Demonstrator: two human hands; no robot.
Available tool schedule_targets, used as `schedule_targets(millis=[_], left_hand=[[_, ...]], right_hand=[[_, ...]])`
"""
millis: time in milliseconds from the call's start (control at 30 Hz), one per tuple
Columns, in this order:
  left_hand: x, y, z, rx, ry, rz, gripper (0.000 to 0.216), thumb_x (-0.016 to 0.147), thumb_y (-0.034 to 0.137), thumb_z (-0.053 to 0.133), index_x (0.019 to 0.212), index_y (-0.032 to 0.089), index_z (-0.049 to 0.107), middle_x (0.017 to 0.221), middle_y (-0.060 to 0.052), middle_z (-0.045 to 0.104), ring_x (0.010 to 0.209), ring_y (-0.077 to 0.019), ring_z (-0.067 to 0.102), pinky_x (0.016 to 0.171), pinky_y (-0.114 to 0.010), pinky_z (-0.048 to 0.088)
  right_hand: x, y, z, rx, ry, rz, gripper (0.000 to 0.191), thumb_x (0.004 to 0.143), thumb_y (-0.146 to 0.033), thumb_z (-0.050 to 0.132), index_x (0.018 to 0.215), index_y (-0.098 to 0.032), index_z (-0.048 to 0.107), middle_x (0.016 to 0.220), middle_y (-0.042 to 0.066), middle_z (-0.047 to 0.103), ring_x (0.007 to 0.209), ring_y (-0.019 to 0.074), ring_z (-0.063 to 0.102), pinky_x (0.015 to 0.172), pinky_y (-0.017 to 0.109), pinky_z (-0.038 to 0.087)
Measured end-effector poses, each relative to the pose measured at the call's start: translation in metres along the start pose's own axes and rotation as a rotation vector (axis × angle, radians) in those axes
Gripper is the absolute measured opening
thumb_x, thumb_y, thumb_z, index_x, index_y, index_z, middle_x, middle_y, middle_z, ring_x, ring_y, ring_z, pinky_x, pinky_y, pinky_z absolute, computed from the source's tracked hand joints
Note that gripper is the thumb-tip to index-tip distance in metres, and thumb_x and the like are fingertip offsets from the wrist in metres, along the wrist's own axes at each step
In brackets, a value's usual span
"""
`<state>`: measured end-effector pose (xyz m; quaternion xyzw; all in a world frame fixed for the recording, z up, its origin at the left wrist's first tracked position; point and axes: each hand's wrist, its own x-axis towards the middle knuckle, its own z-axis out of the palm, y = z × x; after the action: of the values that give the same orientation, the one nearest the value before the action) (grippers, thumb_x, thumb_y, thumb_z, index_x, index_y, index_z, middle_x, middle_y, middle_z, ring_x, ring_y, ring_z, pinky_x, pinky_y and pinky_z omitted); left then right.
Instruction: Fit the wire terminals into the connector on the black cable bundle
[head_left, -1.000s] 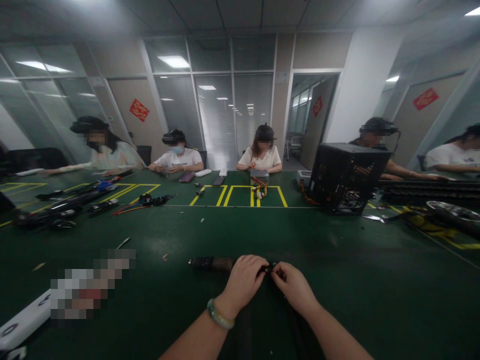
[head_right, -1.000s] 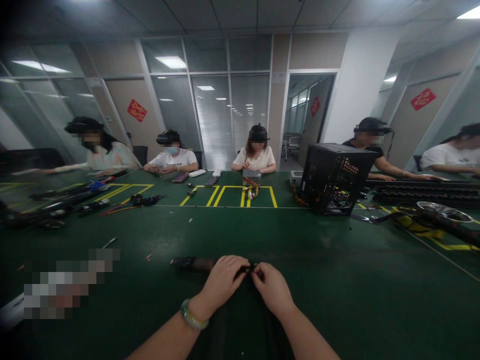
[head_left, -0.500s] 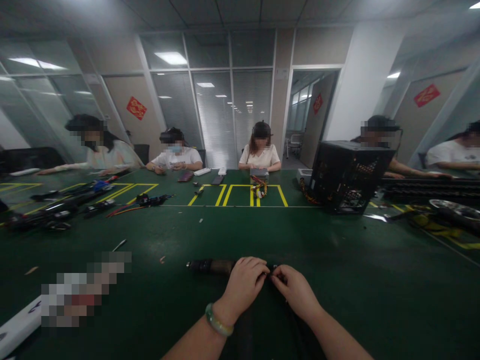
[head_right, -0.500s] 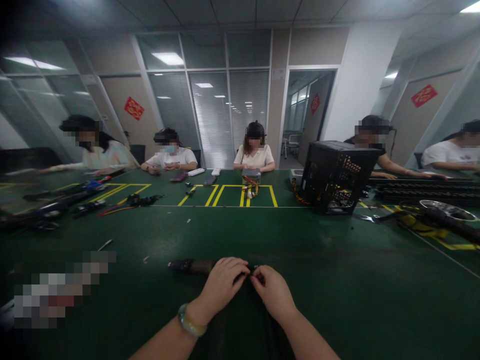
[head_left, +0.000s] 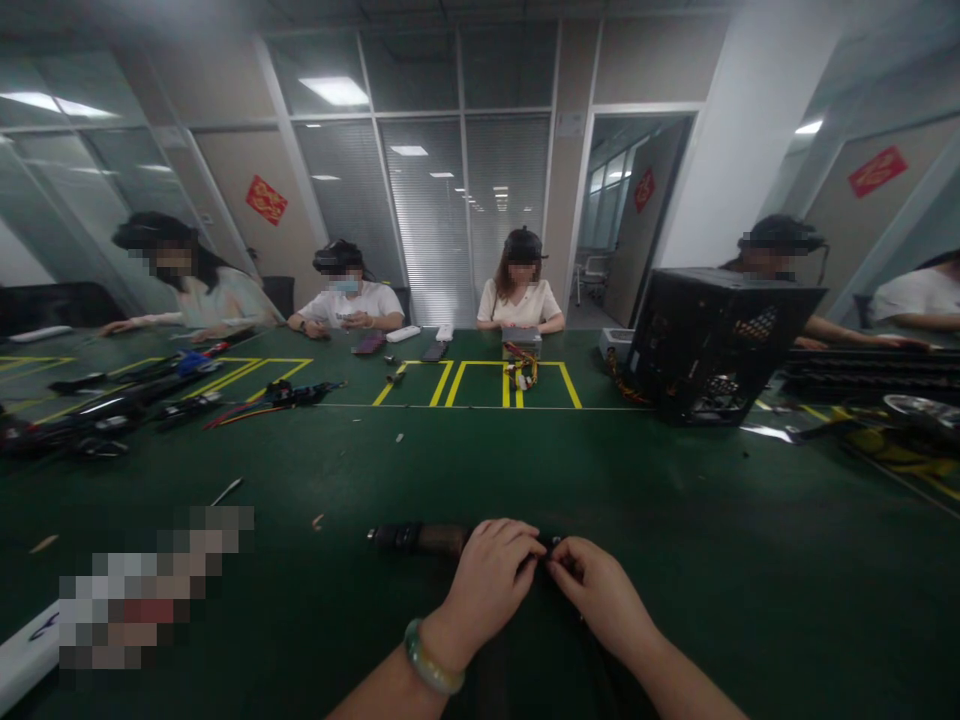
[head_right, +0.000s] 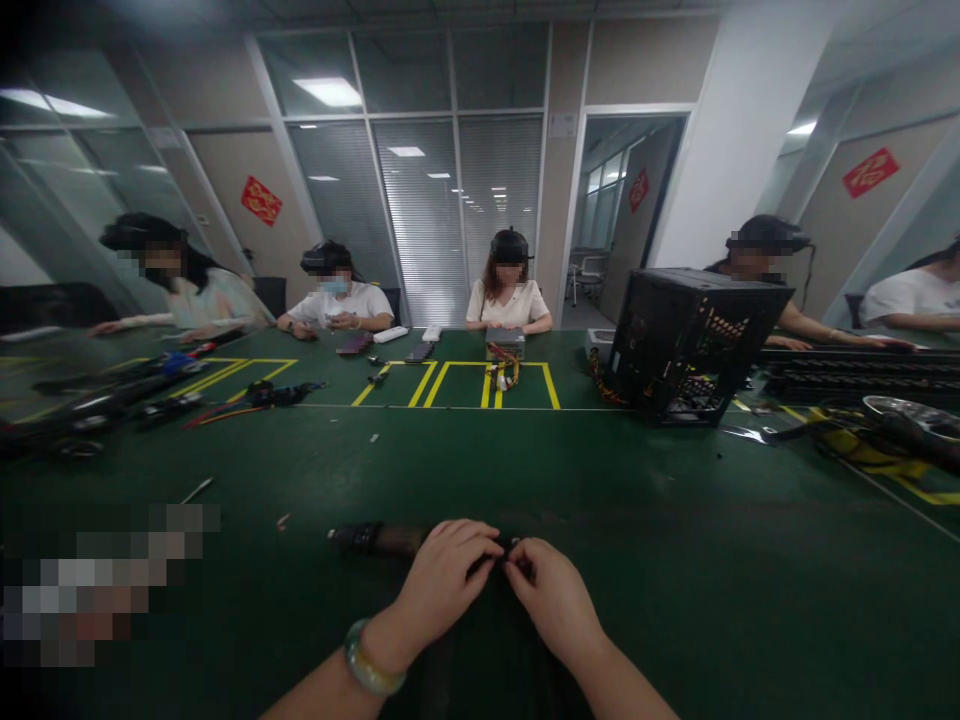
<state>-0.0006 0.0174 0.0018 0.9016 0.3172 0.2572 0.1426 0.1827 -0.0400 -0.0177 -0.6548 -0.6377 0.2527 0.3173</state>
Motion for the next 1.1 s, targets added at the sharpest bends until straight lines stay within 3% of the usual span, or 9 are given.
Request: schedule_targets(millis=[400, 567, 967, 1100], left_hand=[[0.0018, -0.0005, 0.0018, 0.011, 0.000, -0.023, 0.023, 0.087, 0.014, 0.057, 0.107, 0.026, 0.061, 0.111, 0.000, 0.064, 0.105, -0.0194, 0.056, 0.096, -0.038, 0.039], [0.0017, -0.0018, 0.0031, 0.018, 0.007, -0.004, 0.012, 0.090, 0.017, 0.054, 0.097, 0.024, 0.062, 0.110, -0.002, 0.065, 0.106, -0.0205, 0.057, 0.096, -0.040, 0.040], [0.0018, -0.0010, 0.0010, 0.013, 0.009, 0.031, 0.021, 0.091, 0.011, 0.051, 0.100, 0.025, 0.064, 0.110, -0.001, 0.065, 0.106, -0.0195, 0.056, 0.095, -0.039, 0.039], [0.0013, 0.0009, -0.0016, 0.026, 0.010, 0.047, 0.016, 0.091, 0.017, 0.055, 0.102, 0.025, 0.064, 0.111, -0.001, 0.065, 0.106, -0.0196, 0.056, 0.095, -0.039, 0.039]], right_hand=[[0.0009, -0.0005, -0.0035, 0.010, -0.019, 0.025, 0.009, 0.086, -0.026, 0.056, 0.081, -0.022, 0.062, 0.081, 0.000, 0.063, 0.070, 0.0164, 0.058, 0.061, 0.025, 0.039], [0.0017, 0.0003, -0.0026, 0.002, 0.002, 0.007, 0.010, 0.085, -0.024, 0.055, 0.079, -0.021, 0.062, 0.078, 0.000, 0.063, 0.070, 0.0165, 0.057, 0.062, 0.025, 0.039], [0.0013, 0.0014, -0.0024, -0.005, 0.032, 0.008, 0.010, 0.085, -0.026, 0.056, 0.080, -0.021, 0.063, 0.078, -0.001, 0.063, 0.070, 0.0158, 0.057, 0.062, 0.024, 0.039], [0.0011, 0.0028, -0.0010, 0.000, 0.035, 0.006, 0.012, 0.086, -0.027, 0.055, 0.081, -0.021, 0.064, 0.078, -0.001, 0.063, 0.070, 0.0156, 0.057, 0.062, 0.024, 0.039]])
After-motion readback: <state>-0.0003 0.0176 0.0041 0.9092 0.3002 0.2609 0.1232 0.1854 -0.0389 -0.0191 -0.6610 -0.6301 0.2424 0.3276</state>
